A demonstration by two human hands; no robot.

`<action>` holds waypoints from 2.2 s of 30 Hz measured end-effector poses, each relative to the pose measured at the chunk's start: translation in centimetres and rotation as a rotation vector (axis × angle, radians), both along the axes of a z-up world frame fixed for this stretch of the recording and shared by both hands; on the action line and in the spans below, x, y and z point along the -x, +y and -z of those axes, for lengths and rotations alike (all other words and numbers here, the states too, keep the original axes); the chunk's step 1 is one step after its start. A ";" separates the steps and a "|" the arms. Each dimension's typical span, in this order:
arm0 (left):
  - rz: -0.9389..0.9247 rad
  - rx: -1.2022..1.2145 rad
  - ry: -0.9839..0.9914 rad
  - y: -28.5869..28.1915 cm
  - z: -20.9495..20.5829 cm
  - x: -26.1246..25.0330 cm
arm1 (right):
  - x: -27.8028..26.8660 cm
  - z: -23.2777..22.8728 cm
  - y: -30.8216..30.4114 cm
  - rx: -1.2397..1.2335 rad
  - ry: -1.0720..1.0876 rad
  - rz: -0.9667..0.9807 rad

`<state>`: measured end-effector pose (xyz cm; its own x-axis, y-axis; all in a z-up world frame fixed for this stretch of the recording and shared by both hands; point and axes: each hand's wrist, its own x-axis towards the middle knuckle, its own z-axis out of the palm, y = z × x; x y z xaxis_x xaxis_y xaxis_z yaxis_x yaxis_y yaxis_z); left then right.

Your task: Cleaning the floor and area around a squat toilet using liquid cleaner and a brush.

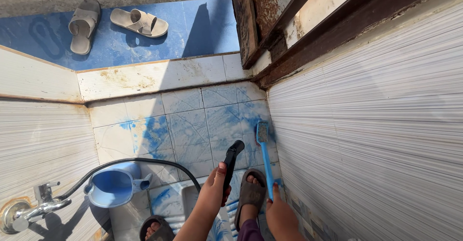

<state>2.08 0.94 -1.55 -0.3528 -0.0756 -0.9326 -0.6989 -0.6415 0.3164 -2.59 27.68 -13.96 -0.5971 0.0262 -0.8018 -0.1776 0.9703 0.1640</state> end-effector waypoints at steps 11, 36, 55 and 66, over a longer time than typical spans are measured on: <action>-0.040 0.003 -0.074 -1.5 -1.8 -0.7 | 4.3 -7.7 -4.1 -0.031 -0.175 -0.108; 0.047 0.044 -0.029 1.6 0.8 -2.5 | 7.8 -2.4 -6.0 -0.106 -0.074 -0.098; 0.010 0.151 0.000 2.6 2.4 -2.8 | 11.6 -4.9 -8.9 0.021 -0.003 -0.123; -0.054 0.117 -0.007 1.8 1.6 -1.3 | 6.1 -2.4 2.0 -0.126 -0.092 -0.146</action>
